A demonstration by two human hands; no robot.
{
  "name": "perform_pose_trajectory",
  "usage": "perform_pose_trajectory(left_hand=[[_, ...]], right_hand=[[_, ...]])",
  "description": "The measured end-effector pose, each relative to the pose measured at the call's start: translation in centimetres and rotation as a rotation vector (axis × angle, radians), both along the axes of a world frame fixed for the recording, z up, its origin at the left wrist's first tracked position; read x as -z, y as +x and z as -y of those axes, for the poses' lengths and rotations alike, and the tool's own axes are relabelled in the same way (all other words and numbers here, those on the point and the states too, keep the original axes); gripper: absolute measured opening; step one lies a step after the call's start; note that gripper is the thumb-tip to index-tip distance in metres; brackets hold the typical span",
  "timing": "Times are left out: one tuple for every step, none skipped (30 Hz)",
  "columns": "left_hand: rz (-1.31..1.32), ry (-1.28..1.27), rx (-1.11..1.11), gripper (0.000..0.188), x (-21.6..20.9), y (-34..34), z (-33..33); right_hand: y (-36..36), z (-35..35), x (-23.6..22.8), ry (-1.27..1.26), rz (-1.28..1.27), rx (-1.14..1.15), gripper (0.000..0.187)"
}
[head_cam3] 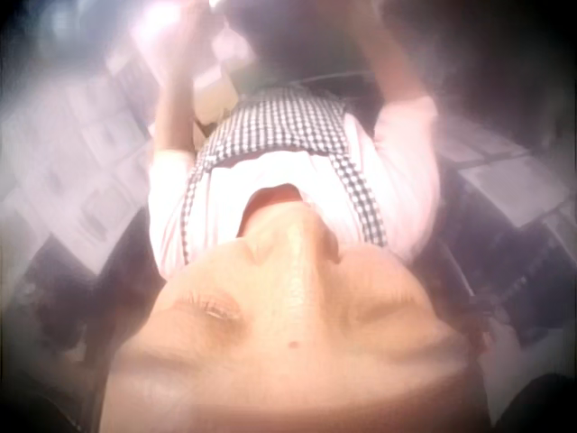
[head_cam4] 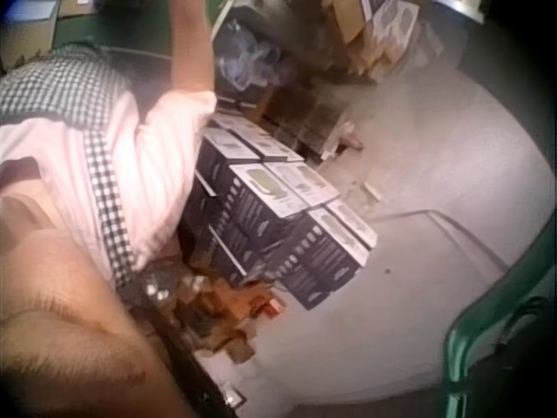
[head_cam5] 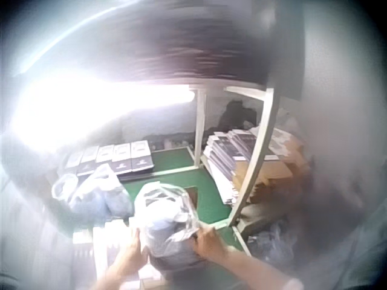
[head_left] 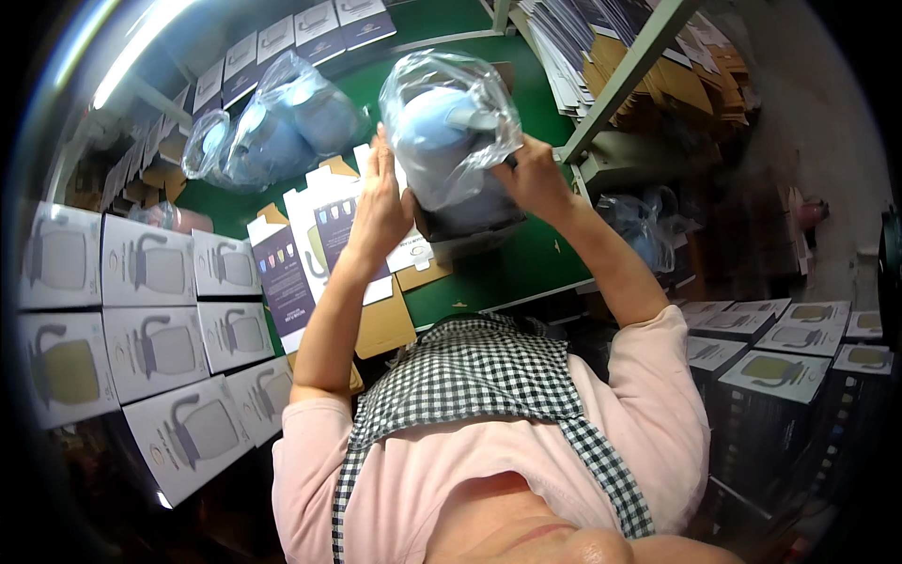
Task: The person assembles cardboard boxes and places electric kettles inside them, then stacks the finished boxes on a pile.
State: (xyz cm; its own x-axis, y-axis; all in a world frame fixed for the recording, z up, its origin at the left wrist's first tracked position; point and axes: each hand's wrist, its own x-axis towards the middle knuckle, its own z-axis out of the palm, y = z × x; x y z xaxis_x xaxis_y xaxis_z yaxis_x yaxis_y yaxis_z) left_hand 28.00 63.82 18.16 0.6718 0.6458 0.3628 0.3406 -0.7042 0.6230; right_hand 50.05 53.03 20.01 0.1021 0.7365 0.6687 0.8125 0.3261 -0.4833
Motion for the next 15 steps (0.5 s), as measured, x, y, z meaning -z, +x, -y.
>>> perform_pose_trajectory(left_hand=[[0.092, 0.316, -0.058, 0.088, -3.6, 0.7, 2.5], [0.059, 0.390, 0.088, 0.091, -6.5, 1.5, 3.7], [0.026, 0.457, 0.222, 0.094, -8.0, 2.1, 4.7], [-0.049, 0.510, 0.245, 0.093, -8.0, 3.3, 4.3], [-0.064, 0.637, 0.213, 0.087, -7.3, 4.6, 3.0], [-0.083, 0.633, 0.241, 0.079, -7.1, 5.3, 1.9], [-0.108, 0.633, 0.270, 0.071, -7.3, 5.5, 0.7], [-0.053, 0.725, 0.315, 0.053, -7.2, 6.0, 0.1], [-0.054, 0.733, 0.322, 0.053, -7.4, 5.9, -0.4], [-0.040, 0.684, 0.419, 0.047, -7.4, 5.3, -1.1], [-0.023, 0.636, 0.517, 0.041, -7.7, 5.1, -1.5], [-0.005, 0.624, 0.537, 0.037, -8.6, 4.8, -1.1], [-0.048, 0.605, 0.590, 0.039, -8.8, 4.4, -1.5], [-0.034, 0.584, 0.612, 0.041, -9.2, 4.3, -1.4], [-0.021, 0.563, 0.633, 0.043, -9.6, 4.1, -1.4]], right_hand=[[-0.4, 0.3, 0.3, 0.043, 0.009, -0.011, 0.038], [-0.7, 0.6, 0.4, -0.015, -0.017, 0.022, 0.046], [-1.0, 0.8, 0.2, -0.021, -0.022, 0.031, 0.046], [-1.4, 0.9, -0.3, -0.116, -0.172, -0.041, 0.052], [-1.6, 0.8, -0.9, -0.203, -0.316, -0.114, 0.059], [-0.3, 0.6, -1.0, -0.441, -0.515, -0.244, 0.075], [1.0, 0.8, -0.7, -0.424, -0.512, -0.249, 0.075], [2.5, 1.5, -0.2, -0.375, -0.550, -0.345, 0.078], [3.7, 2.1, 0.2, -0.326, -0.586, -0.443, 0.080], [3.5, 3.2, 0.6, -0.327, -0.446, -0.412, 0.087], [3.5, 3.5, 2.2, -0.316, -0.444, -0.412, 0.087], [3.4, 3.5, 5.3, -0.424, -0.447, -0.366, 0.096], [3.1, 3.5, 7.9, -0.536, -0.457, -0.315, 0.105], [3.0, 3.5, 8.6, -0.569, -0.421, -0.257, 0.102], [3.3, 3.6, 9.1, -0.560, -0.432, -0.250, 0.102]])
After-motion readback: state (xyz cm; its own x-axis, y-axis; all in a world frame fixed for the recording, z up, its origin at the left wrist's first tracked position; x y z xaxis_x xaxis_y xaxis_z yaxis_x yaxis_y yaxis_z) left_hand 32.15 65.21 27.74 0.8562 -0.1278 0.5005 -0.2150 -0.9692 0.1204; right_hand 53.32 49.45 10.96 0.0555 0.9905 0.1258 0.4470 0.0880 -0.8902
